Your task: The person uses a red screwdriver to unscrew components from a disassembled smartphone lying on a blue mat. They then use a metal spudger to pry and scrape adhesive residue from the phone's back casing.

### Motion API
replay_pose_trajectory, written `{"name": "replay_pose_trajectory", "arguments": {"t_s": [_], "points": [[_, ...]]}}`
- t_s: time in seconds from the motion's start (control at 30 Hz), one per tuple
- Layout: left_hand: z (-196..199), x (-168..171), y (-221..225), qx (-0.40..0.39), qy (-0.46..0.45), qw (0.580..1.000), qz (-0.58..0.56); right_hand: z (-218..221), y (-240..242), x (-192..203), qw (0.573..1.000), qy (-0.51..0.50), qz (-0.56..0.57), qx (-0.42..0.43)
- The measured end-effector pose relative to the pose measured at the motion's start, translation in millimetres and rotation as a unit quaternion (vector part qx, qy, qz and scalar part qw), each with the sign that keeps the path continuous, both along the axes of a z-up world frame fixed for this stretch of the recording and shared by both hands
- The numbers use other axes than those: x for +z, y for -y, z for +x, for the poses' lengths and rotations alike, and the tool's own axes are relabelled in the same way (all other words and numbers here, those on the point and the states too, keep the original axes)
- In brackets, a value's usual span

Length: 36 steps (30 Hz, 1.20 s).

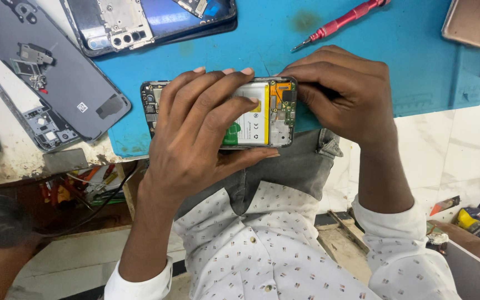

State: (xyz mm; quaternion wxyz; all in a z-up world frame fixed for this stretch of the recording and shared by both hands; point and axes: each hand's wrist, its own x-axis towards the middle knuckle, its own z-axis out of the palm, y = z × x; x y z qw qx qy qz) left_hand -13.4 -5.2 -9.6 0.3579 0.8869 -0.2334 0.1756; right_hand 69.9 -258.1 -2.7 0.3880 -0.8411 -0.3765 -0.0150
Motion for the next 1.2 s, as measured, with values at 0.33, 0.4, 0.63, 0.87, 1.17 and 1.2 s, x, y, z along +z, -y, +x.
{"name": "replay_pose_trajectory", "arguments": {"t_s": [0.33, 0.4, 0.63, 0.87, 1.17, 1.2], "points": [[2.1, -1.6, -0.6, -0.009, 0.014, 1.0, 0.018, -1.8, -6.3, 13.6, 0.998, -0.052, 0.019, -0.011], [4.2, -2.1, -0.6, -0.008, 0.015, 0.999, 0.038, -2.3, -7.4, 24.6, 0.993, -0.097, 0.06, -0.036], [5.0, 0.5, 3.8, 0.009, -0.013, 0.998, 0.056, -3.6, -11.6, 40.7, 1.0, 0.012, -0.013, -0.007], [3.2, -3.6, 3.6, 0.012, -0.011, 0.998, 0.069, 3.2, -18.8, 35.6, 0.979, 0.166, -0.118, 0.027], [3.7, -4.6, 4.9, 0.017, -0.016, 0.997, 0.068, 6.9, -7.3, 23.6, 0.976, 0.216, -0.029, -0.015], [3.1, -4.5, 4.7, 0.017, -0.018, 0.997, 0.067, 6.3, -5.8, 22.6, 0.977, 0.212, -0.017, -0.028]]}}
